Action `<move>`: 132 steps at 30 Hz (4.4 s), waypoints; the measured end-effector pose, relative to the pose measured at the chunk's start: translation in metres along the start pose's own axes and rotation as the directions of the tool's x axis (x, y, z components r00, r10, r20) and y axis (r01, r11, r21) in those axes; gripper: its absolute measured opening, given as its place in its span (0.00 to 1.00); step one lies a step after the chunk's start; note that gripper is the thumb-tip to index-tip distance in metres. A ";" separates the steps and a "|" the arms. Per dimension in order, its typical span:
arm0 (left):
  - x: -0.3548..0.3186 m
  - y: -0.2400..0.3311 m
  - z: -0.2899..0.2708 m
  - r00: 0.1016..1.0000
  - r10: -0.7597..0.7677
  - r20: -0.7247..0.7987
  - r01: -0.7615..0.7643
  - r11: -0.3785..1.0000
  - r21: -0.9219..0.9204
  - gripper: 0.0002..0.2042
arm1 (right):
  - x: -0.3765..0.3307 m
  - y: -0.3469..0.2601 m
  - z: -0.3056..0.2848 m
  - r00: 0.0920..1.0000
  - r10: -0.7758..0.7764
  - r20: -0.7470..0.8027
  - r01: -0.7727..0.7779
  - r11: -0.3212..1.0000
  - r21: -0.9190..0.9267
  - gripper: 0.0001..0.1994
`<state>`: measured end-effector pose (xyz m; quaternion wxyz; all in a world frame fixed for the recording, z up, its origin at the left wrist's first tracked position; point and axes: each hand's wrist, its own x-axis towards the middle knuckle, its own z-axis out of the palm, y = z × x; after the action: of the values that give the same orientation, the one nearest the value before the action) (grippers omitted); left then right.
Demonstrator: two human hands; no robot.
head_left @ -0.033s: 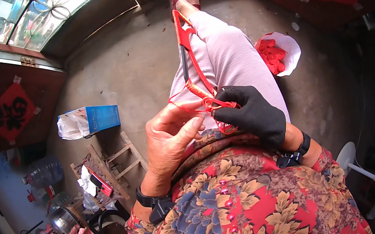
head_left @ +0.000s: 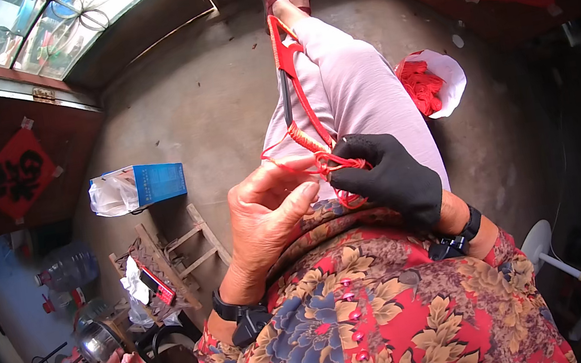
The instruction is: Wrapping a red cord tightly around a curved metal frame while sitting down.
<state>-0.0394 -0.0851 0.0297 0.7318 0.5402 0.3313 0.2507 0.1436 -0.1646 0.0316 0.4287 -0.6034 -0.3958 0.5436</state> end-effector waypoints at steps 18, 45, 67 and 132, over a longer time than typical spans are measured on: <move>0.005 -0.021 -0.014 0.992 -0.093 -0.082 0.080 0.985 -0.156 0.04 | 0.003 -0.001 -0.001 0.998 0.041 -0.050 -0.041 0.999 0.000 0.10; 0.033 0.021 -0.087 0.979 0.201 0.017 -0.120 0.651 -0.750 0.16 | 0.027 -0.033 -0.109 0.807 -0.254 -0.533 0.327 0.944 0.046 0.14; 0.073 -0.054 -0.027 0.972 -0.233 0.038 0.231 0.905 -0.357 0.16 | 0.092 0.039 -0.023 0.848 -0.453 -0.277 0.325 0.855 -0.404 0.05; 0.047 -0.052 -0.026 0.990 0.047 -0.131 -0.027 0.989 0.148 0.06 | 0.034 -0.034 -0.013 0.998 0.064 -0.014 -0.047 0.847 0.530 0.05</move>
<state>-0.0279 -0.0501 -0.0348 0.6618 0.5801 0.3871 0.2752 0.1594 -0.1225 0.0536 0.5686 -0.4815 -0.2064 0.6342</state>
